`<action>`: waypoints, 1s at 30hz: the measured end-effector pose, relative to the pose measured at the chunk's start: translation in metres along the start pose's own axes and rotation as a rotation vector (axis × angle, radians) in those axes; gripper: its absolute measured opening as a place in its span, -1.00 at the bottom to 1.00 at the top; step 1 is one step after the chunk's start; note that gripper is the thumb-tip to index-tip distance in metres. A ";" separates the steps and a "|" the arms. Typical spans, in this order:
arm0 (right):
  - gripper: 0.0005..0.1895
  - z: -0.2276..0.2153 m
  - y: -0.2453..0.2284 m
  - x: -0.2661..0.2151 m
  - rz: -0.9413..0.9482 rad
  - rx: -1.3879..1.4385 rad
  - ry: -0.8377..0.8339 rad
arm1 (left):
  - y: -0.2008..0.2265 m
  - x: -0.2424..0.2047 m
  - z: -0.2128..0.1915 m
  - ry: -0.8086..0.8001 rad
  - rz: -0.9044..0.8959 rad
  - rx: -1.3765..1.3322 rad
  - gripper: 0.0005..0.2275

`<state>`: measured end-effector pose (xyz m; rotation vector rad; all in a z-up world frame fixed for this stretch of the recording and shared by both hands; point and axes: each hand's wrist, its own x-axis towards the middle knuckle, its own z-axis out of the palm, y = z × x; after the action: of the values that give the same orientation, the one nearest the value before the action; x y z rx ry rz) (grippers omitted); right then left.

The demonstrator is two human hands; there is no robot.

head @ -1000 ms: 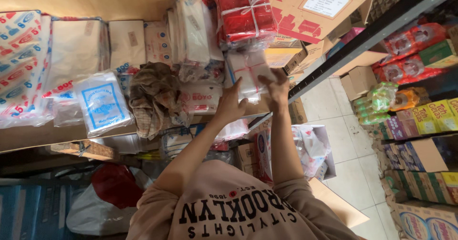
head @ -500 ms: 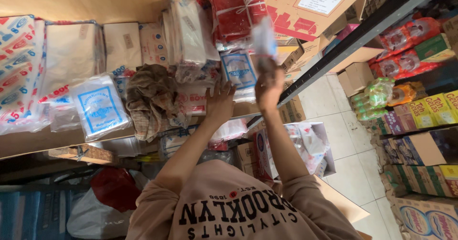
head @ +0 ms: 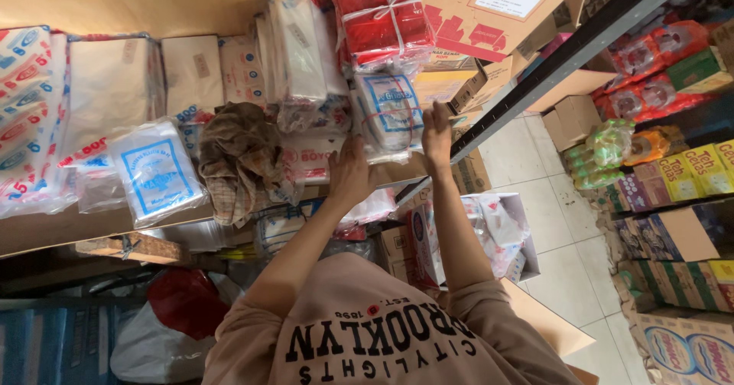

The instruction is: The person removes plastic-wrapped bundles of red and white items from a cardboard box, wipes each bundle with a cloth, and places them on a shelf. The person repeats this process for multiple bundles, arranging them neatly on the shelf.

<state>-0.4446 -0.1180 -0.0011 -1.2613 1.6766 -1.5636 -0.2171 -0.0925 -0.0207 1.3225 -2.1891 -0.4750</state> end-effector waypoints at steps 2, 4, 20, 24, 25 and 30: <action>-0.45 0.005 0.008 -0.001 0.044 0.106 -0.119 | 0.001 0.002 -0.004 0.007 -0.052 -0.115 -0.32; -0.44 0.016 0.009 -0.007 0.089 -0.042 -0.041 | 0.004 0.005 -0.005 -0.005 -0.089 -0.119 -0.41; -0.61 0.031 -0.059 -0.044 -0.455 -0.477 0.058 | -0.002 0.010 -0.019 0.122 -0.110 -0.149 -0.42; -0.67 0.062 -0.084 -0.062 -0.377 -0.370 -0.089 | 0.002 -0.005 -0.062 0.160 -0.115 -0.282 -0.57; -0.69 0.070 -0.088 -0.066 -0.378 -0.364 -0.132 | 0.002 -0.009 -0.073 0.152 -0.130 -0.313 -0.60; -0.70 0.108 -0.103 -0.085 -0.330 -0.291 -0.283 | -0.009 -0.031 -0.122 0.390 -0.141 -0.416 -0.72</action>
<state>-0.2867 -0.0840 0.0578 -1.8938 1.6096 -1.2618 -0.1252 -0.0717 0.0639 1.2197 -1.5836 -0.6266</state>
